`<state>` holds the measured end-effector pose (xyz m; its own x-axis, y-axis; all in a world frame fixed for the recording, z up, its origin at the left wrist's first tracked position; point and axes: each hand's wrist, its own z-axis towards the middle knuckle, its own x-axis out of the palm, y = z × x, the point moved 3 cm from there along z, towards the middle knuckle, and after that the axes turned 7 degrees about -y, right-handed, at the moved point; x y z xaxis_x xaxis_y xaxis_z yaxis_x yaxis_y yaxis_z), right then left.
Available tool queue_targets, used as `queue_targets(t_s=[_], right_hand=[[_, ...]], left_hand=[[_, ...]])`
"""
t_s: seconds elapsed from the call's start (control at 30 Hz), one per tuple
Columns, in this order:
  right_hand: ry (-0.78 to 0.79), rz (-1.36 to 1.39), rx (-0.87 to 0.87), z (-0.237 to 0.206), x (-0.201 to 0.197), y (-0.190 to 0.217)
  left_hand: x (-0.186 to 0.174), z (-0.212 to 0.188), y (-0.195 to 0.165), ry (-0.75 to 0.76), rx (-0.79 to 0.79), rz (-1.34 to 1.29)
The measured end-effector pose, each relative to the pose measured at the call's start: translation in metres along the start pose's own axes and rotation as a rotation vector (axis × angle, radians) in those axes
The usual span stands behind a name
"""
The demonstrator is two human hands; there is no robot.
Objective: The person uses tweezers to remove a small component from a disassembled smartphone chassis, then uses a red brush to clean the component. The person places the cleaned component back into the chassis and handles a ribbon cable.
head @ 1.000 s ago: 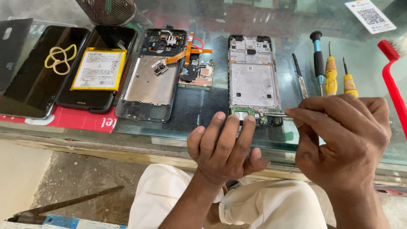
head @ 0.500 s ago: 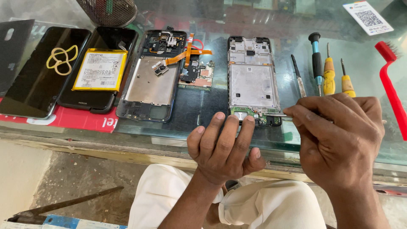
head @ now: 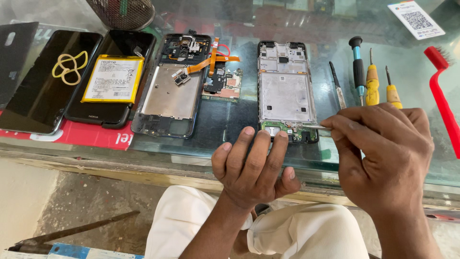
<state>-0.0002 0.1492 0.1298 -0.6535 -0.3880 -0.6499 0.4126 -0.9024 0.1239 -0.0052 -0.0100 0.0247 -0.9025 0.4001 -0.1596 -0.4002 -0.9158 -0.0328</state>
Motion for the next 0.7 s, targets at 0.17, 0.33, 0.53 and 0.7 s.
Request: queue_targets(t_s=[0.17,0.33,0.53,0.7], right_hand=[[-0.030,0.004,-0.020,-0.0021,-0.0023,0.0019],[-0.055,-0.021,-0.069,-0.0031,-0.0023,0.0021],[-0.050,-0.017,-0.047,-0.0042,-0.0014,0.0008],[-0.042,-0.022,-0.043,-0.0046,-0.0010,0.0003]], left_hand=[[-0.0020,0.0007,0.0007,0.008,0.004,0.003],[-0.0013,0.0001,0.0003,0.008,0.005,-0.002],[-0.0010,-0.0009,0.0004,0.007,0.002,0.002],[-0.0005,-0.0019,0.0006,0.009,0.001,-0.005]])
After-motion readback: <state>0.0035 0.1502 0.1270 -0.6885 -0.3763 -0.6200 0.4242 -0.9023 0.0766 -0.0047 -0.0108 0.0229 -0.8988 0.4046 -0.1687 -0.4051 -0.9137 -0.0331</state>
